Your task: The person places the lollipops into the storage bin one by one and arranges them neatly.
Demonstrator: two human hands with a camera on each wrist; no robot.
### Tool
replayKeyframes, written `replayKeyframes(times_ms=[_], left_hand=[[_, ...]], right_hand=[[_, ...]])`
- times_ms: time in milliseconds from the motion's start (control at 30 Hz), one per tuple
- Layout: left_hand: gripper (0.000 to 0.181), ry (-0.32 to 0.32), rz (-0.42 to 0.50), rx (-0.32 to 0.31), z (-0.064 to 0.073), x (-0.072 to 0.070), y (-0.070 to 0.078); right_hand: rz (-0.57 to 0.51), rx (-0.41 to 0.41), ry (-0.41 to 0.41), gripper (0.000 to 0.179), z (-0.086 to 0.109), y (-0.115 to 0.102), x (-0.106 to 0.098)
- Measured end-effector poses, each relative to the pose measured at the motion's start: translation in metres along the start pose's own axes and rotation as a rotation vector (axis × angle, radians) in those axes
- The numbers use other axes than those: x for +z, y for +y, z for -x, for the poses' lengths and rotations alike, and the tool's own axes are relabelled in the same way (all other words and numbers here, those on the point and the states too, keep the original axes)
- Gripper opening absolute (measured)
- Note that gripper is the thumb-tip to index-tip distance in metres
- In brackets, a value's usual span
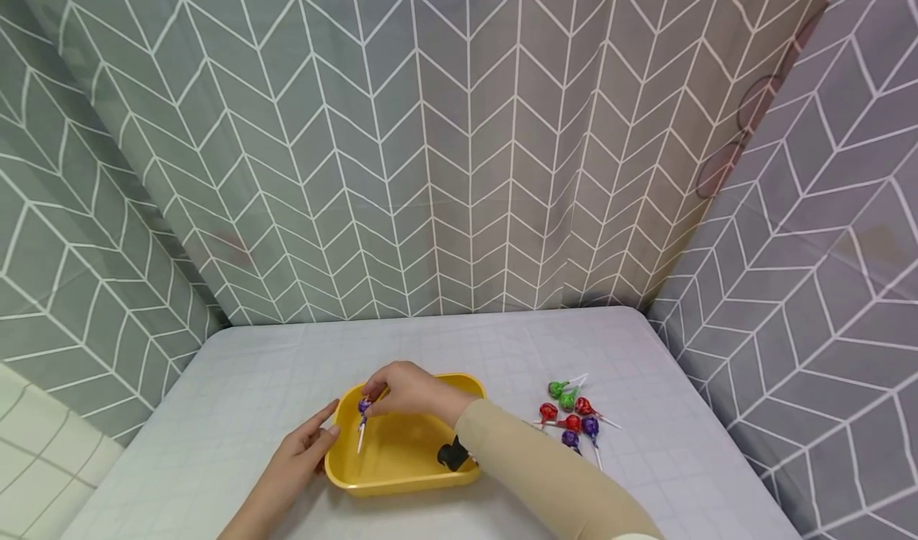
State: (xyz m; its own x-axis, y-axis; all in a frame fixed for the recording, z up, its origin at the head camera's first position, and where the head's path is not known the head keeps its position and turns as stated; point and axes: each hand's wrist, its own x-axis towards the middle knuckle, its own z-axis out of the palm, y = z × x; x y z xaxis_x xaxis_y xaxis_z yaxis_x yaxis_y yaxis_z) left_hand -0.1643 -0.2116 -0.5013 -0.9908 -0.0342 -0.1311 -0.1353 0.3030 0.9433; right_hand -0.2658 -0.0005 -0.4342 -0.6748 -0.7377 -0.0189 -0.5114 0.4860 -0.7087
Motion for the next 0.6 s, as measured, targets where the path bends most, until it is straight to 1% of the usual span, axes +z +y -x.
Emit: replayKeyframes(times_ms=[167,400,500,600], left_hand=[[0.055,-0.005,0.006,0.006,0.001,0.000,0.000],[0.057,-0.015,0.017,0.011,0.001,-0.002,-0.001],[0.058,-0.016,0.017,0.022,0.001,-0.002,-0.002],[0.058,-0.016,0.027,0.021,0.000,-0.001,-0.002]], right_hand=[[0.064,-0.019,-0.028,0.019,-0.004,0.002,0.006],[0.029,-0.035,-0.044,0.018,-0.008,0.005,0.014],[0.030,-0.042,-0.053,0.018,-0.008,0.005,0.016],[0.034,-0.038,-0.056,0.018,-0.009,0.005,0.017]])
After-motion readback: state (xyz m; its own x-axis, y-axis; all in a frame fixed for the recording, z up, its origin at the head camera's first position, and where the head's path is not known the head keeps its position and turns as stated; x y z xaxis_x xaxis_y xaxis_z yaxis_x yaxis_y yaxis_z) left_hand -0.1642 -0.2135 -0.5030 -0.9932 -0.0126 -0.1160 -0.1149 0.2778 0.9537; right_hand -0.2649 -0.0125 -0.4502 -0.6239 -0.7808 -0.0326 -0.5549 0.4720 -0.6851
